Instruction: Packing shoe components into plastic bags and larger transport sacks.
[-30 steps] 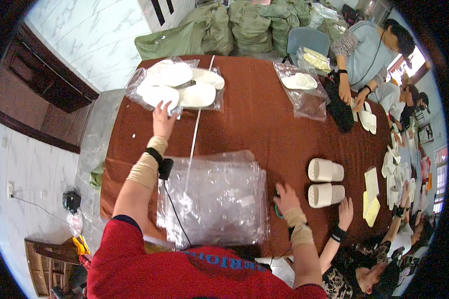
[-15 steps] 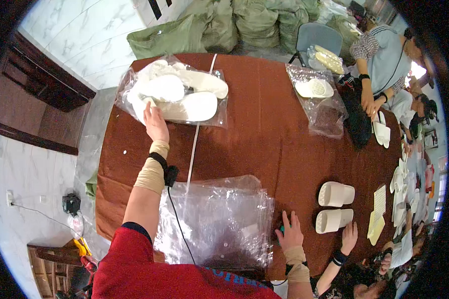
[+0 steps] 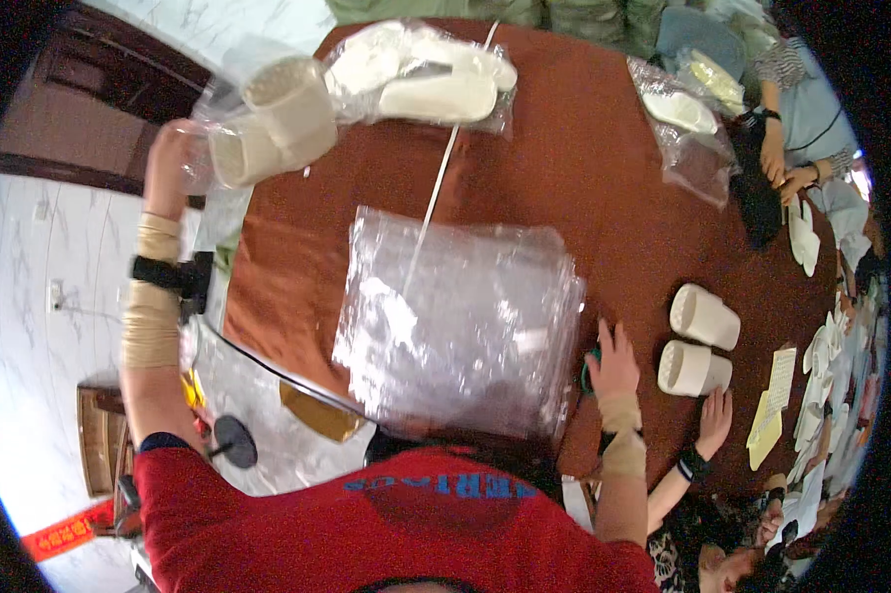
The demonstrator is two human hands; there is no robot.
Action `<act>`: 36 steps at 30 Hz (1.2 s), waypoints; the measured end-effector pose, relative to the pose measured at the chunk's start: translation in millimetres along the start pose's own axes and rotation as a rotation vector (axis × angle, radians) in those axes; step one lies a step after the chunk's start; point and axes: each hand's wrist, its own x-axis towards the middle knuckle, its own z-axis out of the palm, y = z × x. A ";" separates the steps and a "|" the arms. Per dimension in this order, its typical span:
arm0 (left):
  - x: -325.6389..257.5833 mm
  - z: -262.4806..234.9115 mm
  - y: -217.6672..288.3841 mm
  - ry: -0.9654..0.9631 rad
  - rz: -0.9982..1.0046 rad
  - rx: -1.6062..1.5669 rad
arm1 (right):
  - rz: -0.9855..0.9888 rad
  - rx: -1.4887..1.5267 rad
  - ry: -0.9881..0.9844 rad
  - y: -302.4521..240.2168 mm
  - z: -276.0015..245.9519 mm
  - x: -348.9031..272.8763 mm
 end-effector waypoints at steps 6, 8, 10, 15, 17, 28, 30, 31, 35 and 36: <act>-86.8 -75.7 130.0 -0.362 -0.255 -0.253 | -0.124 0.004 0.278 -0.9 -12.6 -2.7; -128.8 -72.1 174.6 -0.470 -0.231 -0.271 | -0.284 0.181 0.494 -43.7 -36.0 -6.0; -135.9 -49.3 156.2 -0.647 -0.183 -0.360 | -0.180 0.657 0.316 -71.5 -35.9 -17.1; -195.0 9.6 101.7 -0.804 0.002 -0.766 | -0.344 1.117 -0.008 -140.2 -13.8 -35.6; -252.5 53.9 90.5 -0.495 0.107 -0.606 | -0.012 1.551 -0.171 -160.1 -21.1 -53.2; -294.9 62.5 -80.8 -0.422 -0.699 -0.966 | -0.046 1.757 -0.280 -150.4 29.2 -34.2; -301.4 57.2 -95.0 -0.394 -0.748 -1.052 | 0.002 1.817 -0.248 -151.0 39.4 -27.7; -305.7 53.2 -108.5 -0.381 -0.746 -1.055 | -0.015 1.792 -0.313 -150.7 42.0 -23.2; -311.2 51.8 -114.1 -0.383 -0.707 -0.999 | -0.034 1.732 -0.561 -177.2 15.4 -14.7; -309.9 54.6 -103.9 -0.344 -0.708 -0.954 | -0.026 1.727 -0.555 -181.5 17.6 -13.2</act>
